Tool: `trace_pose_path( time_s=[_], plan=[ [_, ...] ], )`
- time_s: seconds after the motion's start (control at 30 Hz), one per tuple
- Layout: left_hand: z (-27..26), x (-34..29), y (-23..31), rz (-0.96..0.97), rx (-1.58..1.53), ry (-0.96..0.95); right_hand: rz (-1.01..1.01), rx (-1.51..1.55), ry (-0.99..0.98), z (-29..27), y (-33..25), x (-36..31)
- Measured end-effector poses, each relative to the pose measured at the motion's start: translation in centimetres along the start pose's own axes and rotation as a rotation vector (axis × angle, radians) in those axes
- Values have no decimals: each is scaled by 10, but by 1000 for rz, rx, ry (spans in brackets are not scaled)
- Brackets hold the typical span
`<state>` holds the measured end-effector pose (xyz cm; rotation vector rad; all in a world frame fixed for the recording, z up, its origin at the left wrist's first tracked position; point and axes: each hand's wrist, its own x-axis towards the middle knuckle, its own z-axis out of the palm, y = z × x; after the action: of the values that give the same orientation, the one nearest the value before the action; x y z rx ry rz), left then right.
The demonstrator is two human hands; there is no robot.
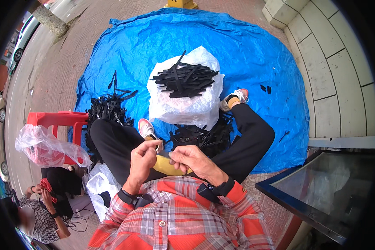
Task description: Assembling black plastic shoe components by inserting small metallic rivets or fasteners into pre-drilled holes.
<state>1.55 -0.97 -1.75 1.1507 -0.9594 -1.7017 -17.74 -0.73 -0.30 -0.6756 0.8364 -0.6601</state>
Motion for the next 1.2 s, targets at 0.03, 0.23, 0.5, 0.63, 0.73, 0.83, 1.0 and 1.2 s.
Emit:
trace_pose_path(
  time_s=[0.03, 0.23, 0.5, 0.63, 0.73, 0.83, 1.0, 1.2],
  plan=[
    [-7, 3, -2, -121, -164, -41, 0, 1, 2, -1, 0, 1],
    [17, 4, -12, -119, 160, -221, -124, -350, 270, -6, 20, 15],
    [24, 9, -17, -72, 499, -92, -120, -697, 336, -18, 24, 9],
    [7, 23, -40, -552, -172, -157, -142, -1087, 414, -79, 40, 29],
    [-11, 25, -46, -642, -335, -148, 16, -1460, 356, -127, 45, 41],
    [-26, 28, -45, -616, -391, -224, -170, -1544, 404, -148, 11, 75],
    [-32, 30, -36, -615, -385, -168, -578, -1463, 449, -138, -49, 173],
    [-36, 34, -29, -513, -549, -86, -729, -1651, 347, -143, -55, 222]
  ],
)
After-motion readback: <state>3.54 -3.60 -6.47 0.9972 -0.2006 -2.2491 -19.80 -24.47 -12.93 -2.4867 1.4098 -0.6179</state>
